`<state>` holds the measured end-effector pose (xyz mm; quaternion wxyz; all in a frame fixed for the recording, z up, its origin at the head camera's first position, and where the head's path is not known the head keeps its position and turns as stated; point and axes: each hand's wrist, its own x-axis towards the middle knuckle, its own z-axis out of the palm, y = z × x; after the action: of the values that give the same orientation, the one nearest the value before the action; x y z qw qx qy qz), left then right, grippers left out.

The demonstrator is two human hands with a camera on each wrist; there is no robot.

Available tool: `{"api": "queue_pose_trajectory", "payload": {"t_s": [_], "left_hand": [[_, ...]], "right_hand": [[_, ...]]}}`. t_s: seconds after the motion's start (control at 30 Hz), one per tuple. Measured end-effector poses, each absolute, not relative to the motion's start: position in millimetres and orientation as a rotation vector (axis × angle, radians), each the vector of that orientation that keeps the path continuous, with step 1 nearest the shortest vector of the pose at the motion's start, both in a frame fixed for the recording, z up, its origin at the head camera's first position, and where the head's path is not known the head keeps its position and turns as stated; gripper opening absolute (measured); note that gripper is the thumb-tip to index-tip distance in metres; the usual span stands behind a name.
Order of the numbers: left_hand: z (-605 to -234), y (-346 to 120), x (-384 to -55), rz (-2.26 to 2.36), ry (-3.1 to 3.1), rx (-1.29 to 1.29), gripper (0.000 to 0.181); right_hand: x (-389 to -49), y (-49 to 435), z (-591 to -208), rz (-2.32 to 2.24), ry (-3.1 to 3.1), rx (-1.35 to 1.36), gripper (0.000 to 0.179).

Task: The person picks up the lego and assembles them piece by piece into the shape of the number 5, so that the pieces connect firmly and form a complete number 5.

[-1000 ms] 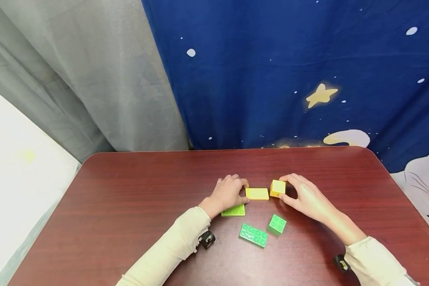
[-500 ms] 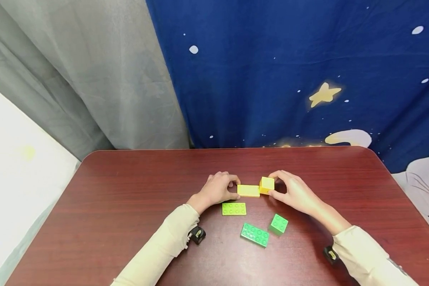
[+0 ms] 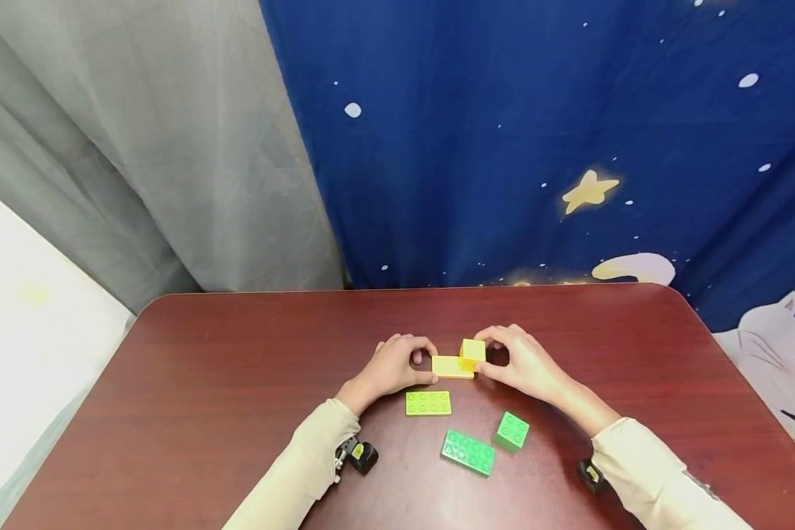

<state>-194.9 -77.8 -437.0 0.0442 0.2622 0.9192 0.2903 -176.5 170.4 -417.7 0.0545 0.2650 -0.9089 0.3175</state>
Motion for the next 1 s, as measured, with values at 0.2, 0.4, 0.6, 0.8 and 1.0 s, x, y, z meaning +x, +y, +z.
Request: {"api": "queue_pose_trajectory", "payload": {"t_s": [0.2, 0.4, 0.6, 0.8, 1.0], "left_hand": [[-442, -78, -192, 0.924, 2.836, 0.797, 0.028], [-447, -79, -194, 0.972, 2.832, 0.814, 0.029], [-449, -82, -195, 1.034, 2.83, 0.827, 0.03], [-449, -83, -194, 1.065, 2.822, 0.802, 0.029], [-449, -82, -194, 1.076, 2.814, 0.796, 0.029]], "right_hand": [[-174, 169, -421, 0.939, -2.76, 0.82, 0.035], [-176, 168, -419, 0.845, -2.739, 0.906, 0.041], [-180, 165, -416, 0.782, -2.699, 0.97, 0.04], [-183, 162, -416, 0.846, -2.68, 1.009, 0.037], [-184, 161, -415, 0.871, -2.686, 1.027, 0.037]]}}
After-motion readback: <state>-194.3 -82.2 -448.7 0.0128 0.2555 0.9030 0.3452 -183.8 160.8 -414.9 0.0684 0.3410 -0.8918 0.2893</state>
